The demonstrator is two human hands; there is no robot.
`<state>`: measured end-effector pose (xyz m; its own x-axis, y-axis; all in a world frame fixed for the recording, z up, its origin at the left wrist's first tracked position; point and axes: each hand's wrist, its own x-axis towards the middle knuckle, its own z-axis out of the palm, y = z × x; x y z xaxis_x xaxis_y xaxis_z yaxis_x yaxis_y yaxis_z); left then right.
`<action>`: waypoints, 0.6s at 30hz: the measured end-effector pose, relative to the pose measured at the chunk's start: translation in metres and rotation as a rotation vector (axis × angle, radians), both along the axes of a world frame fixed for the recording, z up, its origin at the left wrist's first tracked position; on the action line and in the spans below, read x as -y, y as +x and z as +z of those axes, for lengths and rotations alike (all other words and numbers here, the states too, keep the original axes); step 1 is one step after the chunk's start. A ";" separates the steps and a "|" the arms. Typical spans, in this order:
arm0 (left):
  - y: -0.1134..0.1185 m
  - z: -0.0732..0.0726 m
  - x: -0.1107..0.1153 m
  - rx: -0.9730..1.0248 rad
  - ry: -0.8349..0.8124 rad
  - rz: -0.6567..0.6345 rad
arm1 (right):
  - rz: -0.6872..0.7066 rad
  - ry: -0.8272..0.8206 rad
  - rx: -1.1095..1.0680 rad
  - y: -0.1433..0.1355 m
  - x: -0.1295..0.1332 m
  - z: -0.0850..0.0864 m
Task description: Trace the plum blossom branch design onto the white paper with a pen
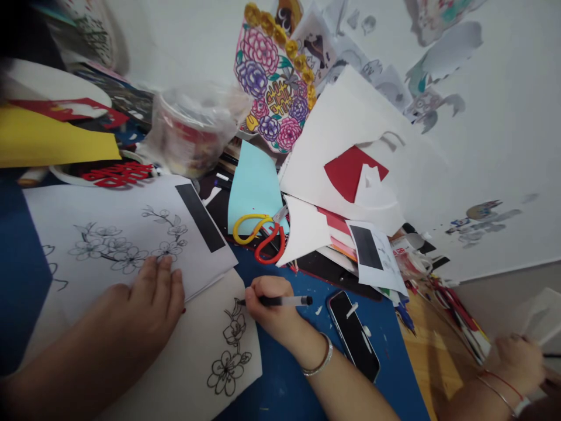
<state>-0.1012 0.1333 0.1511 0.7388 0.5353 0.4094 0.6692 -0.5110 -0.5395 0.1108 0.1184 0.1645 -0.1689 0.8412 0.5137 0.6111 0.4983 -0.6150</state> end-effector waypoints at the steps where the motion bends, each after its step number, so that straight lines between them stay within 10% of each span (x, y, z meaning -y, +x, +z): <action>1: 0.000 0.000 0.000 0.006 -0.001 -0.002 | 0.000 -0.001 -0.003 0.000 0.000 0.000; 18: 0.004 -0.003 0.001 0.076 -0.054 0.015 | -0.020 -0.093 -0.026 0.001 0.000 -0.001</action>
<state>-0.0977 0.1320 0.1484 0.6983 0.5691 0.4341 0.7151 -0.5277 -0.4585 0.1120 0.1187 0.1634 -0.1389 0.8884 0.4375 0.6035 0.4262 -0.6739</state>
